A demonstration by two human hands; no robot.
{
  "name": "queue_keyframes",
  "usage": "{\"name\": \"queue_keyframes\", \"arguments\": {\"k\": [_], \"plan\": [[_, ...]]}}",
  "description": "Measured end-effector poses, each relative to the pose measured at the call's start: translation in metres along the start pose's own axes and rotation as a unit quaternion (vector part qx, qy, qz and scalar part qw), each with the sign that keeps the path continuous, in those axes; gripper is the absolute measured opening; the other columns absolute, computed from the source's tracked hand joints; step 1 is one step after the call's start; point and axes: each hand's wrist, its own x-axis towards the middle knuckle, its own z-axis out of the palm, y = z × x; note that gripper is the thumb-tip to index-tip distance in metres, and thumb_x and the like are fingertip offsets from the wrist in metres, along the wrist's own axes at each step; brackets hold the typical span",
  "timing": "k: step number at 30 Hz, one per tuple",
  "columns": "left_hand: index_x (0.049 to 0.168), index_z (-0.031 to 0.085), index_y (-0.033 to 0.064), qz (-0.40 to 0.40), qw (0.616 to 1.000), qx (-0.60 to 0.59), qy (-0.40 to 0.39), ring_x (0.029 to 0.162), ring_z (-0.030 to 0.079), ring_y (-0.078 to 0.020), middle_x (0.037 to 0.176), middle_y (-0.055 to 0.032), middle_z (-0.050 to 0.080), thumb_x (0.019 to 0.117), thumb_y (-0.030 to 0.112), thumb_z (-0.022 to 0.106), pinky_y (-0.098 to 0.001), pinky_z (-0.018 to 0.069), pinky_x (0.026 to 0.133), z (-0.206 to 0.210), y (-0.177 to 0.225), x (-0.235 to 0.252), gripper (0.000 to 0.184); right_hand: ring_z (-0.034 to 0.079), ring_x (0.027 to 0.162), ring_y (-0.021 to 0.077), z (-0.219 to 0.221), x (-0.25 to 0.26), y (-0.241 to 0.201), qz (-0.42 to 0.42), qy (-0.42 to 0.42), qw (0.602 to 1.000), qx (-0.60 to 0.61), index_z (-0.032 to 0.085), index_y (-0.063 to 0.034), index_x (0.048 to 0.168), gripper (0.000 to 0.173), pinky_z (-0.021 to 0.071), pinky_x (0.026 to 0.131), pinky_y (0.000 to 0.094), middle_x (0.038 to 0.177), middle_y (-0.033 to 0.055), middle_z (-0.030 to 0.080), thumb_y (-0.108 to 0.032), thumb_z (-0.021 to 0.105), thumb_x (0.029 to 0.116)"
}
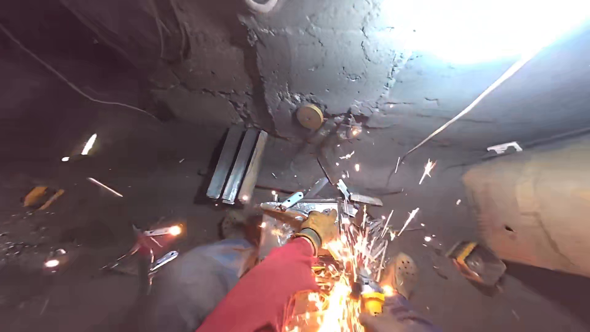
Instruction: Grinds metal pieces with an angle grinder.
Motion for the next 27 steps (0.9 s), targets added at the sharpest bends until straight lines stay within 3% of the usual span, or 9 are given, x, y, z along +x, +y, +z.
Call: {"name": "queue_keyframes", "arguments": {"k": [2, 4, 6, 8, 10, 12, 16, 27], "plan": [[0.144, 0.056, 0.0146, 0.022, 0.999, 0.024, 0.009, 0.114, 0.062, -0.0501, 0.128, -0.0217, 0.067, 0.1015, 0.026, 0.061, -0.0695, 0.0484, 0.096, 0.001, -0.001, 0.001, 0.044, 0.058, 0.129, 0.0369, 0.002, 0.001, 0.002, 0.013, -0.041, 0.999, -0.003, 0.044, 0.0012, 0.150, 0.087, 0.0458, 0.110, 0.0582, 0.139, 0.0237, 0.060, -0.042, 0.080, 0.0845], [0.150, 0.049, 0.0157, 0.013, 0.999, 0.022, 0.018, 0.110, 0.066, -0.0484, 0.118, -0.0225, 0.070, 0.1048, 0.034, 0.054, -0.0676, 0.0505, 0.095, 0.000, -0.001, 0.002, 0.049, 0.069, 0.111, 0.0354, 0.017, 0.019, 0.019, -0.003, -0.021, 1.000, -0.002, 0.053, 0.0007, 0.141, 0.084, 0.0551, 0.098, 0.0586, 0.120, 0.0213, 0.070, -0.043, 0.086, 0.0763], [0.146, 0.051, 0.0147, 0.023, 0.998, 0.050, 0.016, 0.104, 0.068, -0.0465, 0.115, -0.0219, 0.071, 0.1059, 0.032, 0.052, -0.0659, 0.0511, 0.093, -0.002, 0.000, 0.000, 0.044, 0.072, 0.103, 0.0346, 0.016, 0.026, 0.027, 0.004, -0.018, 1.000, 0.008, 0.065, 0.0017, 0.125, 0.071, 0.0569, 0.094, 0.0589, 0.110, 0.0199, 0.073, -0.045, 0.085, 0.0761], [0.139, 0.059, 0.0172, 0.043, 0.994, 0.103, -0.001, 0.104, 0.068, -0.0442, 0.122, -0.0181, 0.069, 0.1054, 0.027, 0.054, -0.0642, 0.0516, 0.093, -0.005, -0.001, -0.002, 0.035, 0.072, 0.101, 0.0333, 0.007, 0.025, 0.024, 0.024, -0.007, 0.999, 0.023, 0.067, 0.0006, 0.121, 0.066, 0.0566, 0.093, 0.0579, 0.106, 0.0182, 0.074, -0.044, 0.085, 0.0753], [0.126, 0.069, 0.0220, 0.072, 0.985, 0.155, -0.013, 0.103, 0.068, -0.0434, 0.139, -0.0139, 0.062, 0.1023, 0.017, 0.059, -0.0644, 0.0535, 0.089, -0.012, -0.001, -0.004, 0.027, 0.072, 0.098, 0.0318, -0.003, 0.023, 0.019, 0.037, 0.026, 0.998, 0.052, 0.068, -0.0011, 0.118, 0.063, 0.0575, 0.089, 0.0572, 0.102, 0.0164, 0.074, -0.043, 0.086, 0.0730], [0.123, 0.072, 0.0257, 0.085, 0.978, 0.189, -0.020, 0.103, 0.067, -0.0420, 0.154, -0.0097, 0.050, 0.0998, 0.011, 0.060, -0.0642, 0.0548, 0.086, -0.021, 0.000, -0.008, 0.030, 0.072, 0.097, 0.0311, -0.007, 0.023, 0.016, 0.039, 0.055, 0.995, 0.075, 0.068, -0.0025, 0.119, 0.063, 0.0576, 0.088, 0.0568, 0.102, 0.0151, 0.074, -0.043, 0.085, 0.0730], [0.127, 0.071, 0.0315, 0.080, 0.980, 0.184, -0.007, 0.100, 0.069, -0.0407, 0.155, -0.0072, 0.049, 0.0978, 0.011, 0.063, -0.0647, 0.0565, 0.081, -0.033, 0.000, -0.017, 0.037, 0.071, 0.097, 0.0295, -0.014, 0.019, 0.006, 0.032, 0.079, 0.989, 0.124, 0.067, -0.0030, 0.119, 0.061, 0.0568, 0.088, 0.0548, 0.102, 0.0145, 0.073, -0.042, 0.086, 0.0749], [0.128, 0.069, 0.0383, 0.025, 0.988, 0.148, 0.026, 0.102, 0.070, -0.0394, 0.162, 0.0002, 0.043, 0.0966, 0.015, 0.065, -0.0662, 0.0566, 0.082, -0.043, 0.000, -0.032, 0.039, 0.071, 0.097, 0.0280, -0.020, 0.014, -0.008, 0.016, 0.108, 0.976, 0.187, 0.065, -0.0040, 0.119, 0.063, 0.0572, 0.087, 0.0532, 0.101, 0.0134, 0.073, -0.044, 0.086, 0.0741]]}}
